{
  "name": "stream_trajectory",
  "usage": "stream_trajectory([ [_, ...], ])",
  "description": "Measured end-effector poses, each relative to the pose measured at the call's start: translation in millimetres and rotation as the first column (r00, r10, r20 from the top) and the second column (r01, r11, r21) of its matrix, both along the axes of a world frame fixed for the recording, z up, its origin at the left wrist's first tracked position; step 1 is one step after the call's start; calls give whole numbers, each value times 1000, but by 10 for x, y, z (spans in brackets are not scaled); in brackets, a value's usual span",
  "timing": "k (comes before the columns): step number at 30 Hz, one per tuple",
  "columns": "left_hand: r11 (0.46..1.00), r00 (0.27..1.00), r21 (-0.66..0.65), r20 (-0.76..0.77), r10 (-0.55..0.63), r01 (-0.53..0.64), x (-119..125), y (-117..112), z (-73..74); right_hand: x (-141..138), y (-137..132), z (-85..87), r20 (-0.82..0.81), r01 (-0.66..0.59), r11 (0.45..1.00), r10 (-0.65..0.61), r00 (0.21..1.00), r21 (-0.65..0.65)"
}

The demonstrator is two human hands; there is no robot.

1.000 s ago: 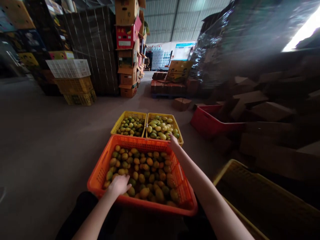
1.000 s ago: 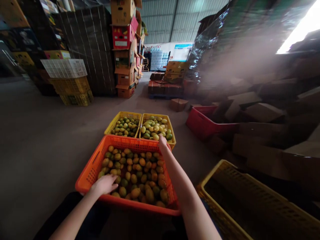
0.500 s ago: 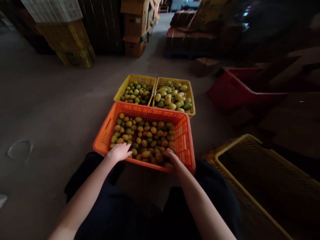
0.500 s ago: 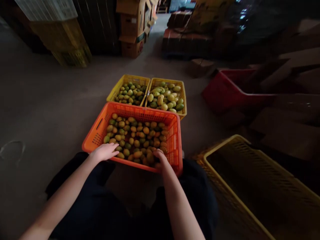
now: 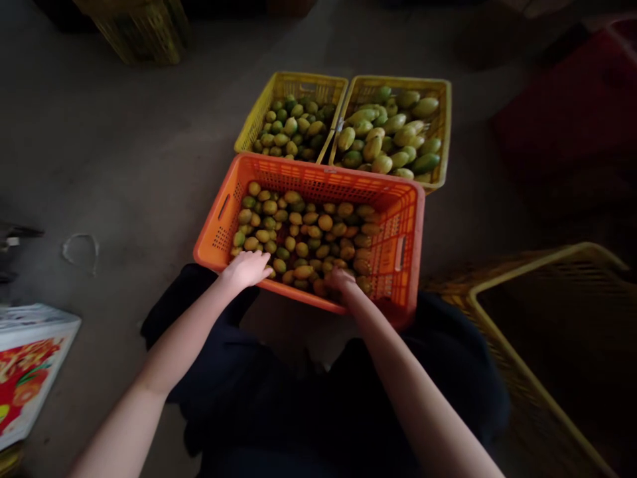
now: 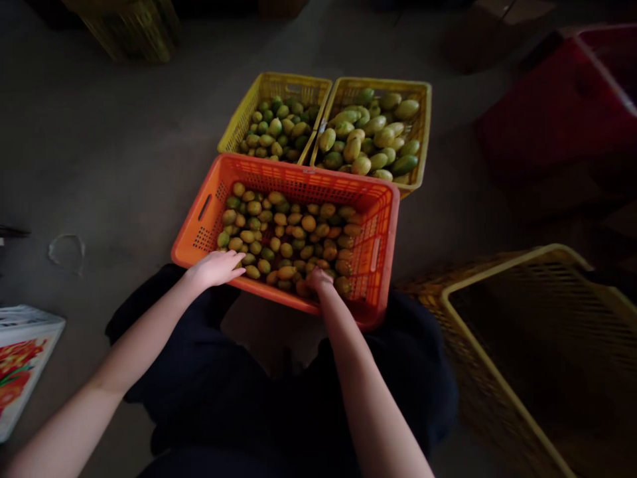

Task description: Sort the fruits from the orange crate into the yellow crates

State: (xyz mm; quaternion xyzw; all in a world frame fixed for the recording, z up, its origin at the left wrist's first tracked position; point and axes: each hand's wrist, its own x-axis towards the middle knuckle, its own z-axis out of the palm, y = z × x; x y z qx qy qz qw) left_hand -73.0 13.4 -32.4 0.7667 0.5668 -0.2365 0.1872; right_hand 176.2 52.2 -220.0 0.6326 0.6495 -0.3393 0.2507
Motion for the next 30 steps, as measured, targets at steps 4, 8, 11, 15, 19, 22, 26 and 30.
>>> stream_trajectory([
  [4, 999, 999, 2, 21, -32, 32, 30, 1, -2, -20, -26, -15, 16, 5, 1000, -4, 1000, -22],
  [8, 998, 998, -24, 32, -58, 59, 71, -21, -29, -30, -22, 23, 8, 26, 999, -26, 1000, -32],
  [11, 987, 991, -115, 74, -107, 115, 134, -61, -78, -30, 8, 58, -10, 51, 998, -52, 999, -39],
  [15, 951, 983, -273, 143, -111, 147, 192, -113, -141, -20, 45, 94, -35, 95, 993, -98, 995, -77],
  [19, 921, 980, -349, 158, -125, 173, 132, -21, -197, 8, 10, 166, -80, 147, 988, -151, 985, -52],
  [22, 902, 986, -408, 139, -89, 139, 80, 219, -301, 24, 9, 297, -121, 150, 988, -146, 982, 22],
  [26, 896, 996, -439, 84, -34, 68, 177, 666, -571, 44, 243, 696, -180, 160, 972, -129, 975, 172],
  [30, 941, 989, -339, 146, 34, 18, 386, 868, -810, 116, 595, 1399, -339, 248, 893, -116, 933, 375],
])
